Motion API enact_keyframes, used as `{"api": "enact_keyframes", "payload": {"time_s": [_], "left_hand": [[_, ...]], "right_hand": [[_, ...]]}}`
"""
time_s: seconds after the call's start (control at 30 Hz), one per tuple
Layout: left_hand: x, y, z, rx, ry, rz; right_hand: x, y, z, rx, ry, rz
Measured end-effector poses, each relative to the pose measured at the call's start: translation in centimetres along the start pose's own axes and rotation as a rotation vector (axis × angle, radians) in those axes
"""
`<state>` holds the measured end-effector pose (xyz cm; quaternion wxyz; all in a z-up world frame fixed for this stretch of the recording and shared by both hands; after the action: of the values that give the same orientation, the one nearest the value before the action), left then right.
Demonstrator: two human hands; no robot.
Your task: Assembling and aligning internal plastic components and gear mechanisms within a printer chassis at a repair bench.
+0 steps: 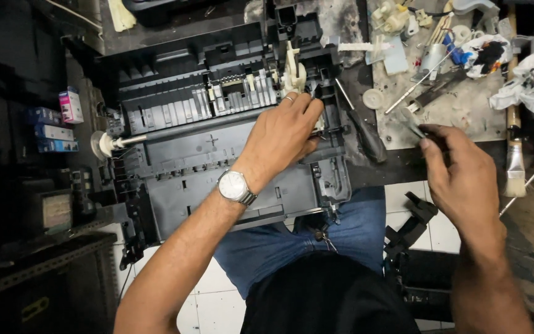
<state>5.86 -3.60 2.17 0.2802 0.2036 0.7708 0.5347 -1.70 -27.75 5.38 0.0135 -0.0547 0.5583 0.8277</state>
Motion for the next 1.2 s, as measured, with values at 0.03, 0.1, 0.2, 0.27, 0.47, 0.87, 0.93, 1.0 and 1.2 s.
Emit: {"api": "enact_keyframes", "payload": {"time_s": [0.03, 0.1, 0.2, 0.27, 0.47, 0.87, 0.93, 1.0, 1.2], "left_hand": [[0.0, 0.1, -0.1, 0.003, -0.004, 0.002], [-0.1, 0.2, -0.1, -0.007, 0.010, 0.001], [-0.2, 0.2, -0.1, -0.024, 0.003, -0.017], [0.0, 0.2, -0.1, -0.018, -0.022, -0.082], [0.1, 0.3, -0.1, 0.029, -0.034, -0.131], [0.3, 0.4, 0.1, 0.039, -0.025, -0.044], [0.4, 0.1, 0.4, 0.058, -0.008, -0.040], [0.5, -0.1, 0.4, 0.075, -0.024, -0.057], [0.4, -1.6, 0.9, 0.050, -0.001, -0.048]], "right_hand": [[-0.1, -1.0, -1.2, 0.002, -0.005, 0.000], [0.0, -2.7, -2.2, 0.157, 0.172, -0.067], [-0.4, -2.7, -0.5, 0.201, 0.295, -0.224], [-0.9, -3.6, -1.0, 0.219, 0.261, -0.265], [-1.8, -4.0, -1.1, 0.241, 0.227, -0.332], [-8.3, -3.0, -0.7, 0.647, 0.337, 0.037], [-9.2, -3.4, -0.6, 0.656, 0.341, 0.142], [-9.4, -3.5, -0.1, 0.885, 0.510, 0.052], [-10.0, -3.6, 0.2, 1.074, 0.610, 0.015]]}}
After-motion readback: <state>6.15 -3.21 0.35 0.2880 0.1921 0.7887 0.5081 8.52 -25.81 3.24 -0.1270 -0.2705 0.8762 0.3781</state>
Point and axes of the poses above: each hand's wrist, its own x-axis away from the middle knuckle, its own y-axis out of the back of the hand, z = x × y, the point moved 7 cm from there along -x, towards the middle knuckle, and after that the axes turned 8 degrees about x, right-handed, at the moved point
